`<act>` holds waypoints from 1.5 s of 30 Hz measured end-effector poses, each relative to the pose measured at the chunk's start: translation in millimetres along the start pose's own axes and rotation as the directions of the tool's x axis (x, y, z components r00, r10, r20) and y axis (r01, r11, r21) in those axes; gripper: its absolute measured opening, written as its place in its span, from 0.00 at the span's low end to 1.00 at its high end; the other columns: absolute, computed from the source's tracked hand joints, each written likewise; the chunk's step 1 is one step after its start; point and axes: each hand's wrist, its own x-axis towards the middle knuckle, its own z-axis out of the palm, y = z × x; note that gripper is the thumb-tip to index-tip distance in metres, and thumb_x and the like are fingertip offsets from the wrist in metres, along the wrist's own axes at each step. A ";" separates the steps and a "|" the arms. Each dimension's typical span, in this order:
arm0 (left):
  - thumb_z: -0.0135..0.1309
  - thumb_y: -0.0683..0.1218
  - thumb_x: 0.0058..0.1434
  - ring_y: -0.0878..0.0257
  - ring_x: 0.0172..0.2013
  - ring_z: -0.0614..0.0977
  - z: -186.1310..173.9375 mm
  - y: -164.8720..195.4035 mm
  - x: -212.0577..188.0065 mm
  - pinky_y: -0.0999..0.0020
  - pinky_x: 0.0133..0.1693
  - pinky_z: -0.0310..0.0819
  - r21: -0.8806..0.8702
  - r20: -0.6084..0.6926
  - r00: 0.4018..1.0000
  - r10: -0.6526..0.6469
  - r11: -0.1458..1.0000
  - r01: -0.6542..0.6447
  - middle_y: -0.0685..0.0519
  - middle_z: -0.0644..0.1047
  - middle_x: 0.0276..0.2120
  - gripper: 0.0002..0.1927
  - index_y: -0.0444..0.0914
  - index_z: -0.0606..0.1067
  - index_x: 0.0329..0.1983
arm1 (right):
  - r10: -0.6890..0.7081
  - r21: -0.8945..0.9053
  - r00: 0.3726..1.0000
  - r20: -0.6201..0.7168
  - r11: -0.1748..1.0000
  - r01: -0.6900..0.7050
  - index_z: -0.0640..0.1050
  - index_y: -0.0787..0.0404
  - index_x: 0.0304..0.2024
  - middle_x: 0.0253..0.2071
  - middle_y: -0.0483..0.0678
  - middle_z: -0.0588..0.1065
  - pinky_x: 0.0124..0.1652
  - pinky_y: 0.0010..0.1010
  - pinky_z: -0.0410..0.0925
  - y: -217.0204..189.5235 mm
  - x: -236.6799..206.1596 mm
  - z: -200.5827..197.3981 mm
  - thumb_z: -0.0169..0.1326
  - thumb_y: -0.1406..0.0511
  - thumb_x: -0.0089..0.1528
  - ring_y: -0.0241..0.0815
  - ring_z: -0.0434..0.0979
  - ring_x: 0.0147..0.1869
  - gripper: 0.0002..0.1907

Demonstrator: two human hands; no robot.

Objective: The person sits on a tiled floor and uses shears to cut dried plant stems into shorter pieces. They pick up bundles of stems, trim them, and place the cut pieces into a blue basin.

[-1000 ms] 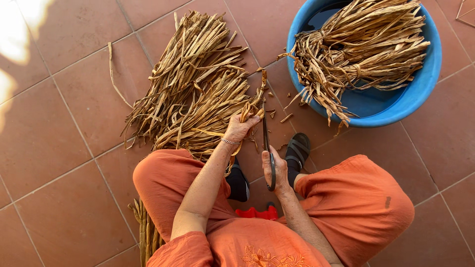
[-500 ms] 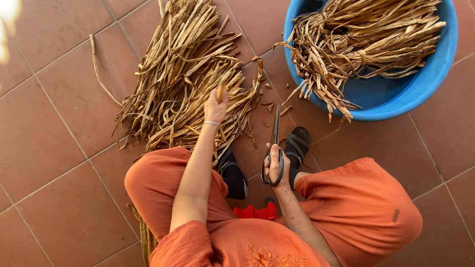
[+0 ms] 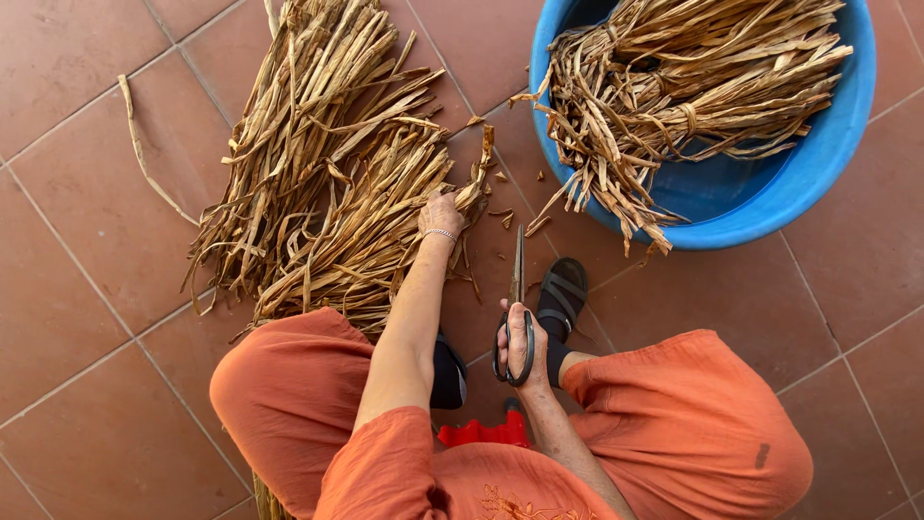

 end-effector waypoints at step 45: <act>0.63 0.50 0.61 0.53 0.39 0.84 -14.0 -33.3 -35.1 0.55 0.44 0.81 -0.163 0.209 0.978 -0.025 0.985 0.060 0.47 0.79 0.36 0.18 0.37 0.72 0.48 | -0.052 -0.003 0.998 0.035 0.999 0.052 0.74 0.69 0.57 0.20 0.41 0.67 0.19 0.22 0.60 -7.3 -6.5 4.9 0.39 0.45 0.70 0.28 0.63 0.17 0.34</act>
